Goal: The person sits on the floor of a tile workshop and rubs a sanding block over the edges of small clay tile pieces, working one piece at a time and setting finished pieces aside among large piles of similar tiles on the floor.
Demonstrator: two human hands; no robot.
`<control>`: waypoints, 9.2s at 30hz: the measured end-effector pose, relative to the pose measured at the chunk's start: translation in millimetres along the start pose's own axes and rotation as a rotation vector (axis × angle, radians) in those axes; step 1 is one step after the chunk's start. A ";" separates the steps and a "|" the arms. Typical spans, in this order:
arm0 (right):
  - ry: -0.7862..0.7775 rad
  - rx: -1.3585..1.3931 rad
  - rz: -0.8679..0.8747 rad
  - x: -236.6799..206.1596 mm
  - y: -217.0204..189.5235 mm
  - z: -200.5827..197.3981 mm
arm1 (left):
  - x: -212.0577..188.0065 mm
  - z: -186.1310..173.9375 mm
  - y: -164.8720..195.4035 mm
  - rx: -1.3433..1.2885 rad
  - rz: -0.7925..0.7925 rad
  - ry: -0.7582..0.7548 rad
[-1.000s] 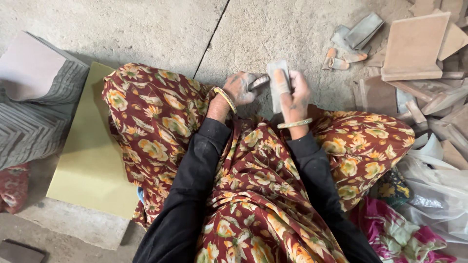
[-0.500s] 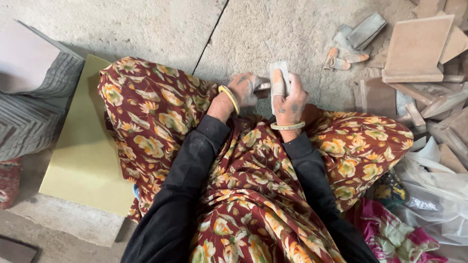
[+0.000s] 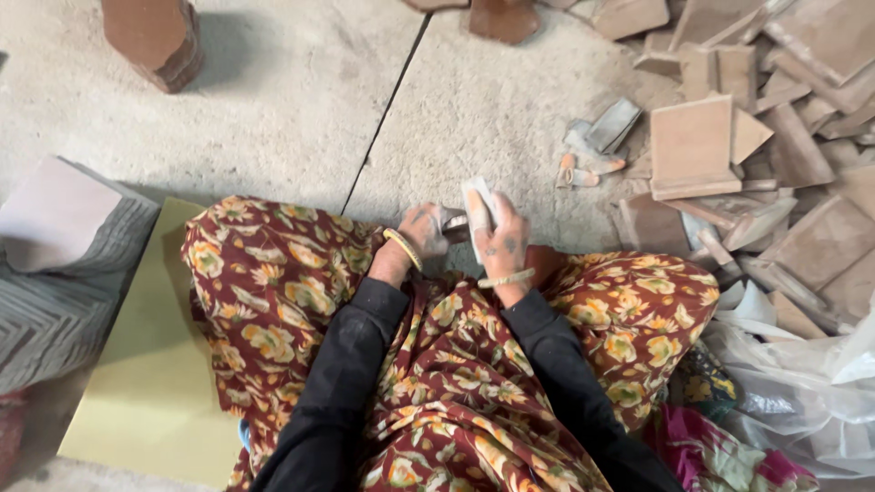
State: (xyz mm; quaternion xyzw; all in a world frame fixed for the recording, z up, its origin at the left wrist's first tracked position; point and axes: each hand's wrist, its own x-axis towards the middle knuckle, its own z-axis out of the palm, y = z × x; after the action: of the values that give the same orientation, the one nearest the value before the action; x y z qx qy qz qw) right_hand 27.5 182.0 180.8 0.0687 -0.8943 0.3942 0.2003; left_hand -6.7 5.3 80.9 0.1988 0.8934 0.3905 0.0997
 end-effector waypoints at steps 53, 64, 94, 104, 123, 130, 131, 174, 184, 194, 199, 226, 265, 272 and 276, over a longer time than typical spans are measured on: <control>0.022 0.246 0.104 -23.0 -0.2 2.8 | 3.4 -37.9 40.0 0.289 -0.006 0.134; 0.126 0.200 0.105 -27.1 13.3 -9.2 | 14.8 -58.6 61.7 0.216 -0.093 -0.075; 0.003 -0.274 0.042 10.8 33.1 8.0 | 20.6 -57.4 84.4 0.261 -0.059 -0.151; 0.030 -0.127 -0.043 19.9 22.0 11.9 | 15.8 17.8 -19.9 0.234 0.090 0.061; -0.026 0.274 0.227 2.7 18.6 -5.1 | 12.0 -76.8 59.9 -0.089 -0.053 0.040; 0.002 0.318 0.108 -1.3 17.3 -9.8 | 22.9 -79.2 55.0 -0.102 0.018 0.031; -0.011 0.301 0.052 0.5 19.4 -8.3 | 22.9 -76.7 53.5 -0.095 0.025 0.026; -0.020 0.118 0.281 55.5 11.7 37.8 | 22.7 -36.7 26.6 -0.061 -0.068 0.233; -0.069 0.053 0.319 65.4 5.1 48.3 | 13.6 -5.9 28.2 0.016 -0.197 0.311; -0.116 -0.092 0.264 50.6 -2.7 25.7 | 33.2 4.6 34.2 -0.065 -0.110 -0.124; -0.062 0.051 0.422 58.8 5.6 35.4 | 17.5 -15.8 52.8 -0.326 -0.087 0.126; 0.081 0.128 0.229 46.3 54.8 71.2 | 27.3 -2.5 26.6 -0.296 -0.120 0.140; -0.135 0.243 0.370 67.0 10.3 43.4 | 18.3 -7.2 8.4 -0.061 0.074 0.088; -0.031 0.167 0.068 33.1 43.5 56.2 | 23.1 2.2 5.7 0.232 -0.162 -0.210; 0.155 -0.170 -0.192 34.7 61.1 67.6 | 23.6 1.6 5.0 0.234 -0.010 -0.028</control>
State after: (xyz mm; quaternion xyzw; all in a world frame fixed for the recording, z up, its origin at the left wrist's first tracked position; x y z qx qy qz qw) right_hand -41.8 175.2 112.5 0.1060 -0.8956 0.3000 0.3108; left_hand -26.1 19.6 82.9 0.2098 0.9324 0.2803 0.0902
